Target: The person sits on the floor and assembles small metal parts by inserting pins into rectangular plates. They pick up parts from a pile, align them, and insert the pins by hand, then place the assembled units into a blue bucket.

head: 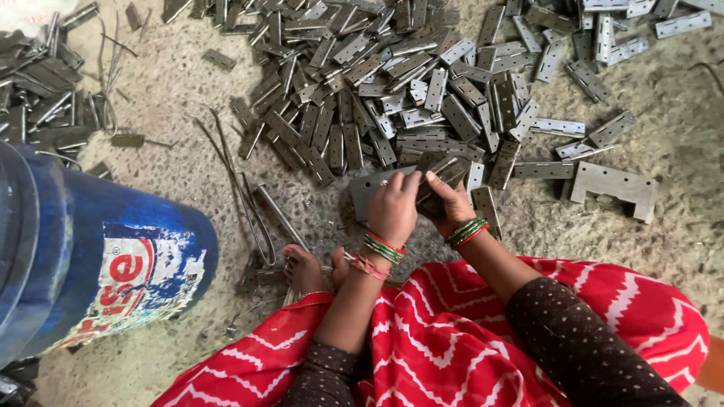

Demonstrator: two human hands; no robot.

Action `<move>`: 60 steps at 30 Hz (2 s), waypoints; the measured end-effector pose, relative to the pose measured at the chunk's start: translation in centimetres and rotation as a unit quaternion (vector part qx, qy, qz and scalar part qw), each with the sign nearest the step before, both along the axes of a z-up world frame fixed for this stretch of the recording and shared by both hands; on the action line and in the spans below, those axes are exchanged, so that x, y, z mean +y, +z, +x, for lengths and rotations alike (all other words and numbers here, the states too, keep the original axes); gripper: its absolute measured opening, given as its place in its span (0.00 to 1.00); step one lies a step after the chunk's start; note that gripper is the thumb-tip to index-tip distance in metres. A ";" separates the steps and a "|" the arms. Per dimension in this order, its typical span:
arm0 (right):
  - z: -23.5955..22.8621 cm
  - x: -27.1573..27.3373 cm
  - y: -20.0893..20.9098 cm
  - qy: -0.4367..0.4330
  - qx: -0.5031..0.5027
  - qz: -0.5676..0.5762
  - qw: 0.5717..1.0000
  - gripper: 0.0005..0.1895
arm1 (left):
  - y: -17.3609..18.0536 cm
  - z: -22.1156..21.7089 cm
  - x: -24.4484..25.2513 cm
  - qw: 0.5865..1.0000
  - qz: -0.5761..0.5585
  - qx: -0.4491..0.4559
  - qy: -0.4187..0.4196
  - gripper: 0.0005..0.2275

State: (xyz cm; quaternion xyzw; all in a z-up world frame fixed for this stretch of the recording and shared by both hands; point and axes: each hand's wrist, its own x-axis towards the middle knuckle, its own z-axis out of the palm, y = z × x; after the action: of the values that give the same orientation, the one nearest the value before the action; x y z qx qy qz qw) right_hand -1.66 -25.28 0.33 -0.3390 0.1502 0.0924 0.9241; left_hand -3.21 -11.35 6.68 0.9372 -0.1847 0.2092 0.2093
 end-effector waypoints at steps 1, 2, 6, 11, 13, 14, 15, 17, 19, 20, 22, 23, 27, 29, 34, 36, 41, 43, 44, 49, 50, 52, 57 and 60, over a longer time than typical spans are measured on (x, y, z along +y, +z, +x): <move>0.0 0.1 0.0 0.003 0.001 -0.004 1.000 0.28 | -0.2 0.2 0.3 0.999 -0.041 0.016 0.010 0.15; 0.0 0.0 0.2 0.010 0.001 -0.008 1.000 0.28 | -0.4 0.4 0.5 0.996 -0.081 0.029 0.005 0.13; -0.2 -0.1 0.5 0.041 -0.005 -0.005 0.999 0.28 | -0.7 1.6 1.6 0.976 -0.205 0.077 -0.006 0.07; -0.3 -0.7 0.2 0.061 -0.010 0.026 0.998 0.25 | -1.1 2.3 2.4 0.931 -0.309 0.196 0.002 0.09; -0.4 -0.9 -0.1 0.076 -0.014 0.035 0.996 0.24 | -1.8 3.0 3.0 0.879 -0.375 0.293 -0.014 0.10; -0.2 -1.0 -0.3 0.083 -0.017 0.040 0.996 0.23 | -2.5 3.7 3.5 0.887 -0.354 0.297 -0.005 0.10; 0.0 -1.3 -0.5 0.079 -0.004 0.034 0.996 0.22 | -3.4 4.6 4.5 0.894 -0.333 0.301 0.004 0.11; 0.7 -1.7 -0.9 0.068 0.021 0.024 0.997 0.22 | -5.8 7.7 6.9 0.906 -0.339 0.252 -0.004 0.13; 0.4 -2.1 -1.4 0.053 0.008 0.030 0.998 0.21 | -9.1 12.2 9.2 0.946 -0.291 0.127 0.068 0.13; 0.9 -2.2 -1.4 0.046 -0.004 0.035 0.998 0.20 | -10.9 14.7 10.2 0.964 -0.213 0.049 0.155 0.12; 1.0 -2.0 -1.2 0.048 -0.005 0.036 0.998 0.20 | -14.4 18.3 11.9 0.946 -0.095 0.149 0.271 0.14; 1.2 -1.9 -1.0 0.048 -0.008 0.037 0.998 0.20 | -16.0 19.6 12.5 0.937 -0.067 0.188 0.287 0.13; 1.3 -1.1 -0.5 0.041 0.151 -0.016 0.988 0.19 | -19.6 22.4 12.7 0.915 -0.003 0.186 0.358 0.09; 1.4 -0.7 -0.7 0.039 0.121 -0.006 0.992 0.21 | -20.2 23.1 12.1 0.902 -0.014 0.195 0.386 0.10; 1.4 -0.3 -1.1 0.050 0.099 0.018 0.994 0.22 | -18.8 21.3 12.0 0.907 -0.001 0.165 0.388 0.09; 1.4 -0.2 -0.9 0.055 0.119 -0.002 0.991 0.22 | -16.6 19.5 12.5 0.911 -0.028 0.214 0.352 0.13; 1.5 -0.2 -0.7 0.049 0.095 0.012 0.994 0.22 | -10.6 11.7 10.2 0.976 -0.112 -0.043 0.184 0.22; 1.3 -0.1 -0.9 0.041 0.096 0.018 0.994 0.21 | -9.3 8.4 8.6 0.983 -0.075 0.005 0.168 0.29; 1.4 0.0 -0.8 0.033 0.088 0.030 0.995 0.21 | -8.9 7.1 7.9 0.978 -0.019 0.091 0.185 0.32; 1.3 0.1 -0.6 0.018 0.086 0.032 0.996 0.20 | -10.9 4.4 6.2 0.971 0.192 0.097 0.108 0.24; 1.2 0.1 -0.4 0.015 0.082 0.038 0.996 0.19 | -11.7 4.2 6.2 0.968 0.201 0.089 0.119 0.23; 1.1 0.1 -0.2 0.012 0.082 0.043 0.996 0.19 | -13.3 4.2 6.4 0.966 0.211 0.079 0.125 0.20; 1.0 0.4 0.1 0.009 0.080 0.041 0.996 0.18 | -16.4 4.1 8.0 0.975 0.202 0.036 0.087 0.18; 1.1 0.3 0.3 0.010 0.088 0.040 0.995 0.18 | -16.5 4.1 8.2 0.973 0.205 0.047 0.092 0.13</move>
State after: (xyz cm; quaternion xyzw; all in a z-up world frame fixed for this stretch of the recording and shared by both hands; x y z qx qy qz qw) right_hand -0.60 -24.94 0.62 -0.2938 0.2239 0.1376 0.9190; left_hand 0.91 -3.14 -9.85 0.9818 -0.1269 0.1411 0.0008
